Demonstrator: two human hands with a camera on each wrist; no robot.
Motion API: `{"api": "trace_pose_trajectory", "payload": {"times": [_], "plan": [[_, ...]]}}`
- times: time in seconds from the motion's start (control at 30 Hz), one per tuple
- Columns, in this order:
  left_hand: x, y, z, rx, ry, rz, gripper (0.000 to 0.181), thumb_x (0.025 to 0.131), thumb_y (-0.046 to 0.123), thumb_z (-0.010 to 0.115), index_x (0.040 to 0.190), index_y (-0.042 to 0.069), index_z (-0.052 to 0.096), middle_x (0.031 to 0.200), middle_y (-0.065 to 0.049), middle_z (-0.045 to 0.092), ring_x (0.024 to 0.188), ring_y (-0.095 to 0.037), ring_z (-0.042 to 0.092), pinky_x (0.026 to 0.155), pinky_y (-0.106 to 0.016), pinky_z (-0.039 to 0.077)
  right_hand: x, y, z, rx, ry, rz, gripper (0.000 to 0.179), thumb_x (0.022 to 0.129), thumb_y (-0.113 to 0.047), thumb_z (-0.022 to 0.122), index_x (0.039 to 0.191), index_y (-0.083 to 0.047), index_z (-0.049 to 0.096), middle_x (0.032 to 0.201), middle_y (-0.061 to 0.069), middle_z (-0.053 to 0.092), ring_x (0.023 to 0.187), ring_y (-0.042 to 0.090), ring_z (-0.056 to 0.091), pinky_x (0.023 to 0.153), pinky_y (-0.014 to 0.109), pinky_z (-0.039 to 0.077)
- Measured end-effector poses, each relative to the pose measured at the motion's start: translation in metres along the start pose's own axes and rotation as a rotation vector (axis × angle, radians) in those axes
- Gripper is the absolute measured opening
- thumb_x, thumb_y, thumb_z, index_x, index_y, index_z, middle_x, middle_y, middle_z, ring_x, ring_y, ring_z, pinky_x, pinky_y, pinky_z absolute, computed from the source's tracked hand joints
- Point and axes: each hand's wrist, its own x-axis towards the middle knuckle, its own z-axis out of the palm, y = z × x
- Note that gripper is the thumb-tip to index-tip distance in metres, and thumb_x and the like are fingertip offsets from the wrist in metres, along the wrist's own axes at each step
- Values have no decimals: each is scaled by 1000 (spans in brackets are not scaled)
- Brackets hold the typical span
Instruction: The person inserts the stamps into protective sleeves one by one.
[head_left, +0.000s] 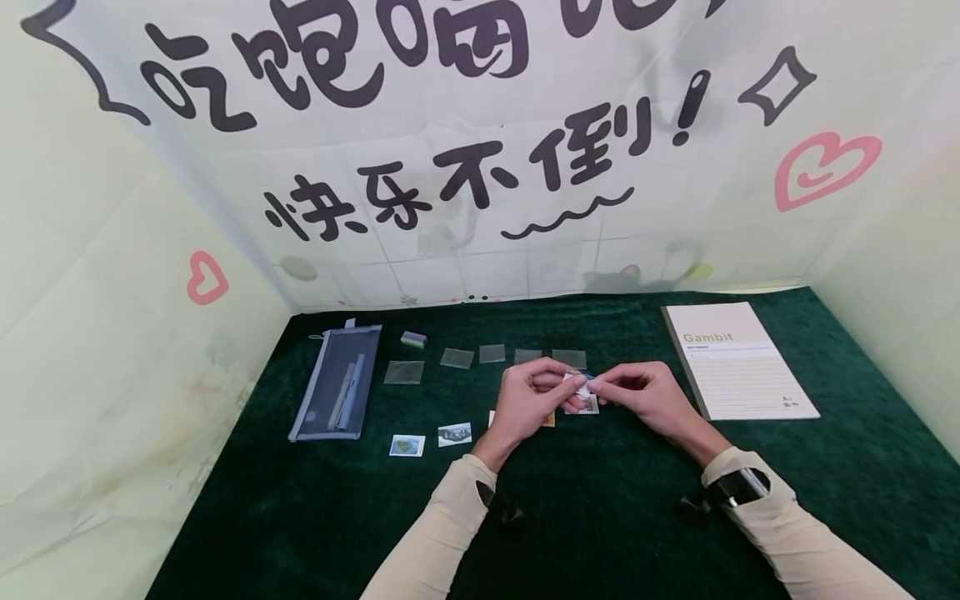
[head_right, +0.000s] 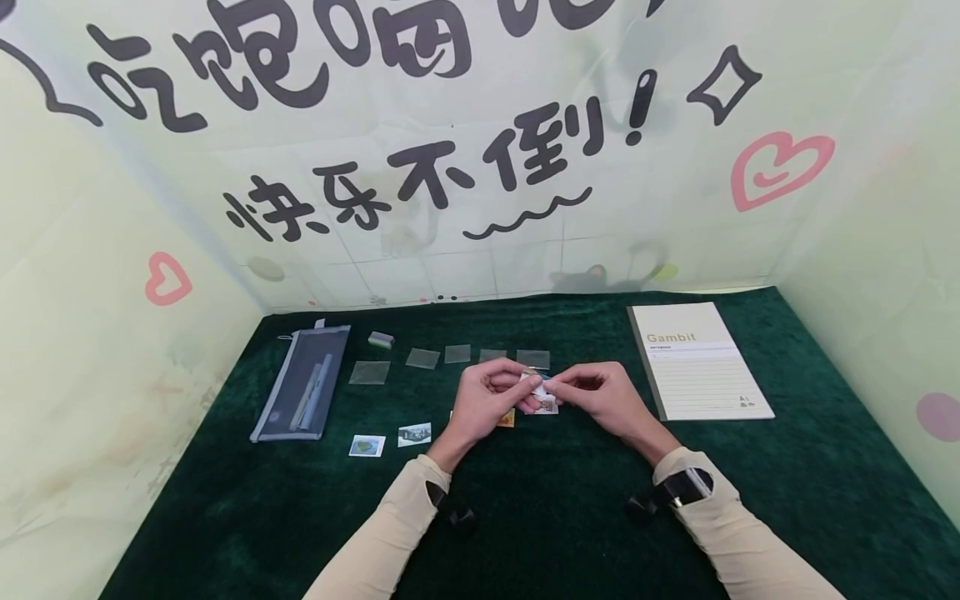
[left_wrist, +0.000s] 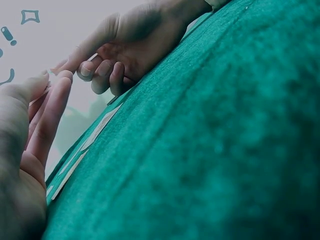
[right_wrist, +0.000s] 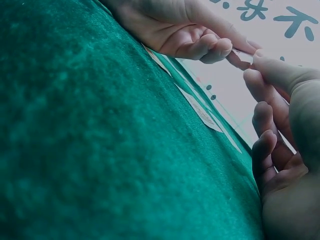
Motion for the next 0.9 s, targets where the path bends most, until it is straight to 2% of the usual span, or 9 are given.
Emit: {"api": "trace_pose_trajectory", "payload": {"times": [0.33,0.67,0.83,0.9], "plan": [[0,0,1,-25,-24,-13,23,104,33,75,116,15,76,101,-7,85,84,-25,84,85,-37,69,-1,-1,-1,3,-23,-14,15,105,-16,72,113,-7,82,95,14,79,83,24,70,73,28,58],[-3,-1,3,-69,-62,-12,18,105,23,74,115,8,77,107,-12,85,87,-28,84,79,-40,69,-2,3,0,3,-49,-34,13,106,-13,71,112,-8,81,101,12,80,81,22,68,73,27,59],[-1,4,4,-24,-75,-23,25,108,35,70,119,14,77,107,-8,85,86,-26,84,77,-40,69,-2,1,-2,0,-19,-29,10,105,-13,73,110,-8,80,96,12,77,77,20,64,70,27,56],[-1,7,4,41,-54,-19,25,107,38,70,119,17,78,108,-4,85,88,-21,84,78,-37,69,-2,0,-3,-5,-12,-25,9,105,-14,73,109,-8,79,94,13,76,76,20,63,68,27,56]]}}
